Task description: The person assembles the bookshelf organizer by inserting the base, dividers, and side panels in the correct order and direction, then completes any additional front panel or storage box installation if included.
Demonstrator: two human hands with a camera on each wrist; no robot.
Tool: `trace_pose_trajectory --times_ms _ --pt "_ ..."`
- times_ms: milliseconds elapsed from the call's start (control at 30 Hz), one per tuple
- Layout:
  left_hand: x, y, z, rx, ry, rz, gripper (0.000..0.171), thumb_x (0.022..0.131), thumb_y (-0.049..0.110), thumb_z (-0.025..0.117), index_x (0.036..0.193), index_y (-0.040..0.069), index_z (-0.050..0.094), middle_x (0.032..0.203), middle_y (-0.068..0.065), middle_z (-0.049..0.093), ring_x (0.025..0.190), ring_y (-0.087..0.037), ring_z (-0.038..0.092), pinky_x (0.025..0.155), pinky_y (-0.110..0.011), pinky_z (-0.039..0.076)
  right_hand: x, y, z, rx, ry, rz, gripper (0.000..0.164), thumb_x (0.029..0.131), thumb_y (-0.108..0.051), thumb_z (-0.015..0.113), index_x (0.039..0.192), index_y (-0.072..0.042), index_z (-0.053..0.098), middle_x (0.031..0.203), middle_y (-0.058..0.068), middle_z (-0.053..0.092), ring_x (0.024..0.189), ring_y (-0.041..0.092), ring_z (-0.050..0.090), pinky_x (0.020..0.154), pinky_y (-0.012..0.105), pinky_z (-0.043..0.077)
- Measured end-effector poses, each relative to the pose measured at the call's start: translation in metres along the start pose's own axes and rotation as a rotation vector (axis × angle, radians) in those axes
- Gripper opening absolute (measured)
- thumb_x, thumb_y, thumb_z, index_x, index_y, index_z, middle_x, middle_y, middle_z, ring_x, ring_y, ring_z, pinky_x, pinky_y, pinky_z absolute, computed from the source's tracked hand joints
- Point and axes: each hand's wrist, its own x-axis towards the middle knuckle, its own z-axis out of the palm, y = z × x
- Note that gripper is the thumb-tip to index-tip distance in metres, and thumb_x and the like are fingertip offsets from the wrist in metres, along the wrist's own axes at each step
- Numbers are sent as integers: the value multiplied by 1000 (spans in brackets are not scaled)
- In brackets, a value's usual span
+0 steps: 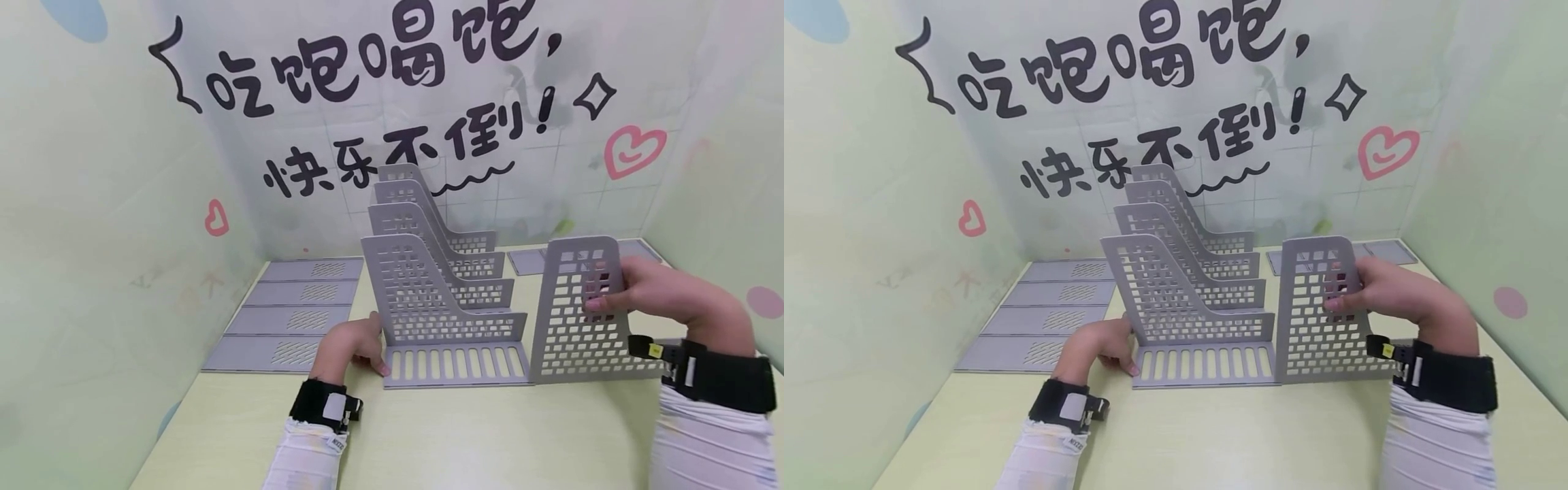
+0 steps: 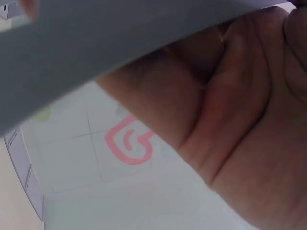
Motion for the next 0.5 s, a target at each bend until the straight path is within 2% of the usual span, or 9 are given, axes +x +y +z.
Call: trace_pose_trajectory --times_ms 67,133,167,233,367,500 --pt "-1 1 1 -26 -23 -52 55 78 15 95 117 -9 64 66 -5 62 54 -15 56 53 -26 47 -2 0 -1 -8 -20 19 19 99 -4 72 113 8 69 90 0 79 82 14 77 77 29 62" --pt "-3 3 1 -33 -53 -76 28 82 13 92 90 -4 71 60 -4 65 51 -13 60 51 -24 50 -4 1 -2 -3 -41 36 20 99 -5 71 114 9 70 92 -1 79 83 13 76 78 28 62" --pt "-4 3 1 -39 -74 -80 22 85 12 90 83 -2 73 59 -4 66 50 -13 62 51 -24 52 -4 1 -2 1 -48 36 22 99 -4 71 117 9 69 93 -1 80 84 12 76 77 29 62" --pt "-5 4 2 -60 -110 -72 20 88 10 85 77 -1 73 60 -5 69 50 -13 64 52 -25 56 -5 1 -2 10 -54 32 26 100 -4 71 121 10 67 97 0 80 86 13 76 78 29 62" --pt "-4 3 3 -135 -191 -66 17 92 4 77 78 -4 72 63 -10 72 50 -15 67 55 -28 61 -3 -4 2 13 -73 12 32 99 -5 72 127 9 64 102 0 81 90 12 76 80 28 62" --pt "-3 1 5 -164 -219 -64 18 94 4 73 79 -6 73 63 -11 73 50 -15 69 60 -30 64 9 -19 15 18 -126 -39 30 98 -8 73 124 7 67 107 5 81 93 11 76 83 30 63"
